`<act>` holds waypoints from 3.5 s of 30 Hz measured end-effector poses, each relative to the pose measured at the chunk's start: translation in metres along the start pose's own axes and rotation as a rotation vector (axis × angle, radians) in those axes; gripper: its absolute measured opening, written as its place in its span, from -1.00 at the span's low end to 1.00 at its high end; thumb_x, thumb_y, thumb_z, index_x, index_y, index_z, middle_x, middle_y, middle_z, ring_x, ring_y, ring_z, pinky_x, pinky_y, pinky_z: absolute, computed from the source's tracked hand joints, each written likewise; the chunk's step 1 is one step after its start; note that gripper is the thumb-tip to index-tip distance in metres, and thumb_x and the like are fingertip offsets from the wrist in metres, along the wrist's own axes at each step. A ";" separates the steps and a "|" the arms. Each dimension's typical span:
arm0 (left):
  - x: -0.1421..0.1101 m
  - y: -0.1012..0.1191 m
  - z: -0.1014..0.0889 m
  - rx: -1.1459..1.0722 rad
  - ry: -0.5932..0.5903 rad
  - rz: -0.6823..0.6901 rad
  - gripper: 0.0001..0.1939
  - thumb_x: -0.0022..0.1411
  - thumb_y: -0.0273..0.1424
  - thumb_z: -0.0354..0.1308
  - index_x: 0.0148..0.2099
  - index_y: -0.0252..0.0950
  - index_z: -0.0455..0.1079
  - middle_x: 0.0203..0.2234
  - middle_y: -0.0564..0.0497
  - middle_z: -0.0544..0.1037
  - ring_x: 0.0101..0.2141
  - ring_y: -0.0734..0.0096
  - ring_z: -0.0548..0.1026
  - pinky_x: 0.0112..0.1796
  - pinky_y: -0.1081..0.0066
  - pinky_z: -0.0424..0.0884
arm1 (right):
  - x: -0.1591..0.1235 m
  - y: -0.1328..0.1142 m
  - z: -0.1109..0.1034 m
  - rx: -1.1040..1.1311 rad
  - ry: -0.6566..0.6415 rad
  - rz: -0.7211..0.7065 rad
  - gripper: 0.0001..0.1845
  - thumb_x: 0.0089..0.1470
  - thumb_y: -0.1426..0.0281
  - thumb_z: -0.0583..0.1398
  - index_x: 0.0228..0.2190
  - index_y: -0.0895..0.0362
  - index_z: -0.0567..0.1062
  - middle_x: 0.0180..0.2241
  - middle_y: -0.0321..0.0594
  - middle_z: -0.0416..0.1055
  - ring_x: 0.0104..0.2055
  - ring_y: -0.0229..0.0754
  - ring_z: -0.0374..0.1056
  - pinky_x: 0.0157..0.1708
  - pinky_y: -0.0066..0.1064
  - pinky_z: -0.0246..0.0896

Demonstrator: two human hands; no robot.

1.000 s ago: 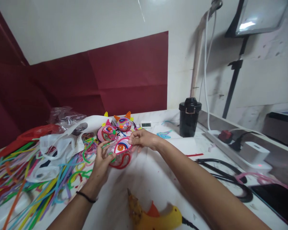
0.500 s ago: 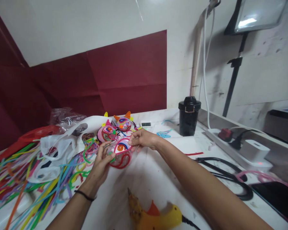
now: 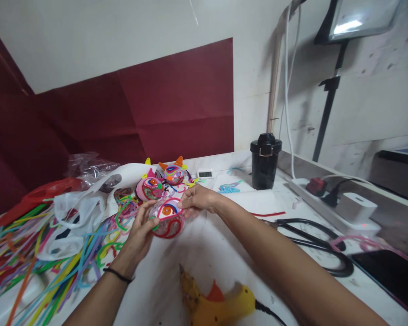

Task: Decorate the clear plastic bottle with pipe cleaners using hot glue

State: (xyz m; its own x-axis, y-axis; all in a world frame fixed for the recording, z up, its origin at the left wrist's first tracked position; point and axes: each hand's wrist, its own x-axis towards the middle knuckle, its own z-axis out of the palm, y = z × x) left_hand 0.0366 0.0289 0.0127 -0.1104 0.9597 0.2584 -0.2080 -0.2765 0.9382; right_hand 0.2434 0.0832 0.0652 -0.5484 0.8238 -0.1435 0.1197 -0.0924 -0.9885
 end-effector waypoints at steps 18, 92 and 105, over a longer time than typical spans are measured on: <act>0.000 0.003 -0.006 -0.050 -0.050 -0.057 -0.43 -0.19 -0.40 0.46 -0.06 -0.12 0.43 -0.03 0.03 0.52 -0.08 0.15 0.51 -0.21 0.38 0.48 | -0.012 -0.013 -0.010 0.032 -0.007 -0.135 -0.74 0.03 0.39 0.37 -0.56 0.20 0.43 -0.65 -0.36 0.46 -0.65 -0.38 0.40 -0.72 -0.67 0.25; -0.006 0.022 -0.003 0.844 -0.238 0.516 -0.86 0.14 -0.34 0.21 -0.22 -0.24 0.42 -0.19 -0.05 0.35 -0.08 0.17 0.37 -0.02 0.21 0.31 | -0.024 -0.023 0.013 -0.136 0.223 -0.199 -0.74 -0.18 0.53 0.42 -0.51 0.18 0.43 -0.73 -0.42 0.41 -0.69 -0.36 0.34 -0.77 -0.64 0.12; -0.003 0.018 -0.005 0.861 -0.224 0.537 -0.84 0.14 -0.34 0.20 -0.20 -0.23 0.42 -0.20 -0.05 0.38 -0.08 0.16 0.38 -0.04 0.22 0.34 | -0.024 -0.021 0.009 -0.230 0.178 -0.175 -0.76 -0.15 0.58 0.39 -0.47 0.18 0.43 -0.73 -0.42 0.42 -0.69 -0.35 0.34 -0.79 -0.65 0.11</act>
State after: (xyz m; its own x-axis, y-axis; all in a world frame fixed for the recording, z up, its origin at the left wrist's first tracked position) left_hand 0.0283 0.0206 0.0277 0.2183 0.7323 0.6450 0.5894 -0.6257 0.5110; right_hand 0.2465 0.0599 0.0887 -0.4266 0.9026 0.0583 0.2308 0.1709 -0.9579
